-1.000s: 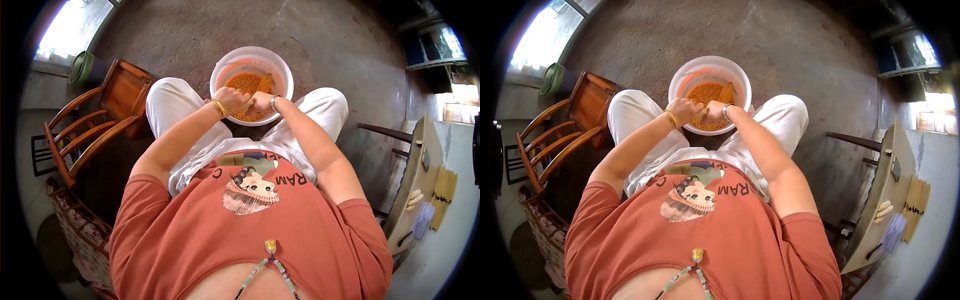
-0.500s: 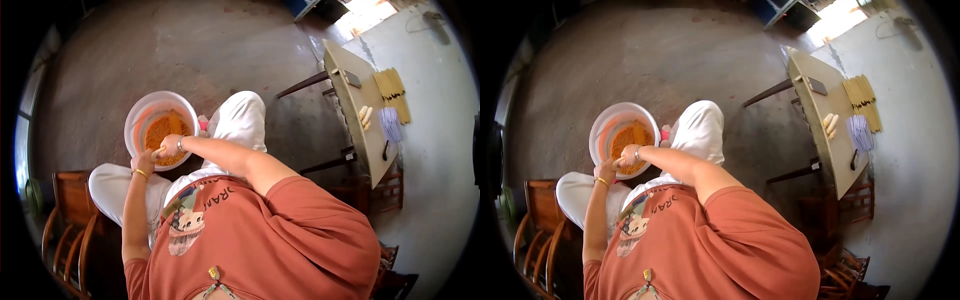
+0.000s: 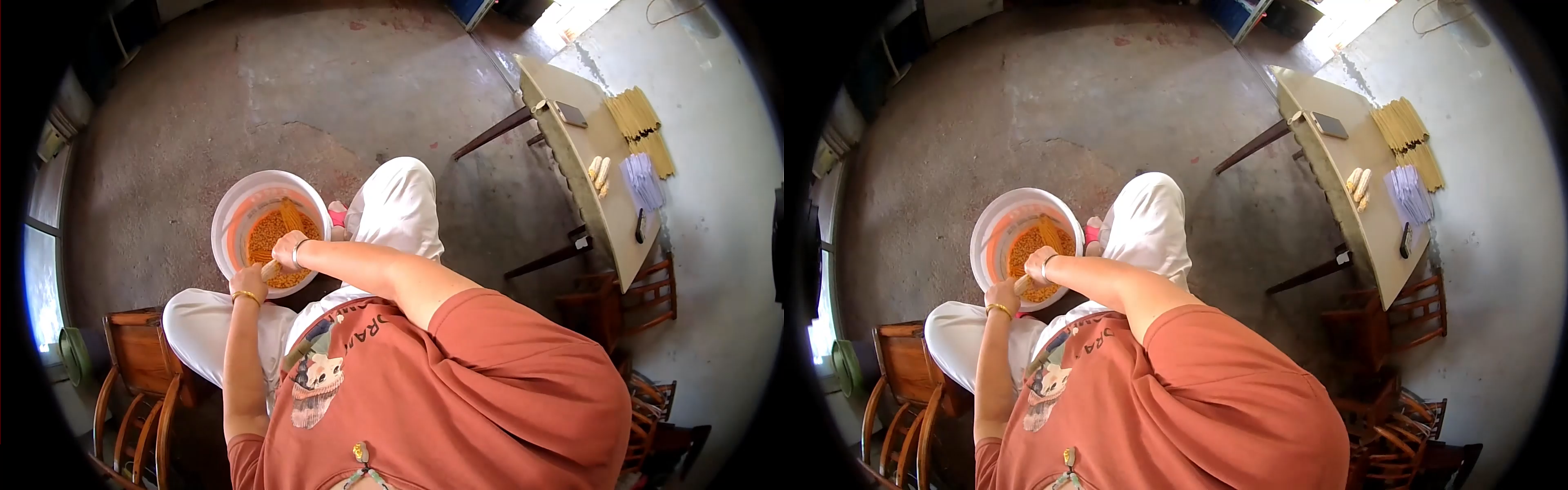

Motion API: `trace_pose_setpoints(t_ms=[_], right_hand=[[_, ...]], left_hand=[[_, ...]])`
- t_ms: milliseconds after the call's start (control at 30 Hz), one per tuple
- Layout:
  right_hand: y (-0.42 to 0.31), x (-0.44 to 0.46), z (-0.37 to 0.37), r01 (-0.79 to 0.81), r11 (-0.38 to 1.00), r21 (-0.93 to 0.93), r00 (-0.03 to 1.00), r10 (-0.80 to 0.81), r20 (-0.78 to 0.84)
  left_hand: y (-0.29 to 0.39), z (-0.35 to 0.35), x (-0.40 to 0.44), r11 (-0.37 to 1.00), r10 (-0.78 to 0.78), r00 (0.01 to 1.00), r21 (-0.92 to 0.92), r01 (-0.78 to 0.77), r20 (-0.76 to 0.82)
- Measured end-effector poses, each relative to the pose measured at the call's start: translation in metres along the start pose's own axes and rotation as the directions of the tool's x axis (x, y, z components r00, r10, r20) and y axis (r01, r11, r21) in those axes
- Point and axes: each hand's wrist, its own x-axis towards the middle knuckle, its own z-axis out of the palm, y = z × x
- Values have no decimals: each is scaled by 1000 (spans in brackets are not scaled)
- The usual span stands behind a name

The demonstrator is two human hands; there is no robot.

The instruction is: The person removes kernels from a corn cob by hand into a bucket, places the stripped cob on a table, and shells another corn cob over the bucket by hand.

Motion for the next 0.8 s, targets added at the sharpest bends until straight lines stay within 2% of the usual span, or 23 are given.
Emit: trace_pose_setpoints(t_ms=[33, 133, 233, 300, 367, 433, 500, 567, 633, 667, 700, 733, 767, 800], right_hand=[[2, 3, 4, 5, 1000, -27, 1000, -6, -21], [7, 13, 28, 185, 983, 3, 954, -179, -241], [12, 5, 35, 419, 905, 70, 792, -327, -515], [16, 0, 36, 407, 901, 150, 845, -310, -435], [15, -8, 27, 215, 962, 170, 968, -186, -169], [13, 5, 20, 220, 952, 215, 975, -208, -76], [22, 11, 15, 303, 915, 266, 953, -288, -95], [38, 14, 4, 187, 848, 496, 978, -209, -10], [53, 25, 8, 194, 749, 634, 980, -170, -98], [61, 24, 10, 81, 655, 751, 996, -82, -36], [67, 23, 9, -36, 540, 841, 999, 1, 43], [76, 26, 22, -42, 477, 878, 999, 32, 30], [89, 24, 36, 14, 550, 835, 1000, 15, -27], [92, 18, 38, 68, 567, 821, 996, 7, -87]], left_hand=[[0, 0, 1, 1000, -4, 1000, -8, 4, -3], [-2, -2, 4, 992, -67, 998, -106, 68, 9], [-3, -2, 4, 961, -82, 996, -267, 71, -34], [8, -17, -8, 949, -54, 998, -314, 42, -31], [14, -10, -5, 958, -4, 1000, -288, -3, -24], [-1, 3, 2, 963, 57, 997, -261, -70, -59], [-5, 15, 8, 954, 120, 975, -252, -165, -187], [0, 10, 9, 949, 16, 966, -301, -96, -257], [-2, 8, 11, 951, -45, 963, -308, -39, -264], [-2, 4, 9, 948, -91, 973, -318, 19, -211], [-6, 6, 9, 951, -80, 969, -308, 4, -233], [-10, 9, 13, 955, -66, 964, -297, -14, -258], [-9, 11, 16, 957, -52, 958, -287, -33, -282], [-10, 11, 17, 967, -18, 960, -250, -55, -280]])
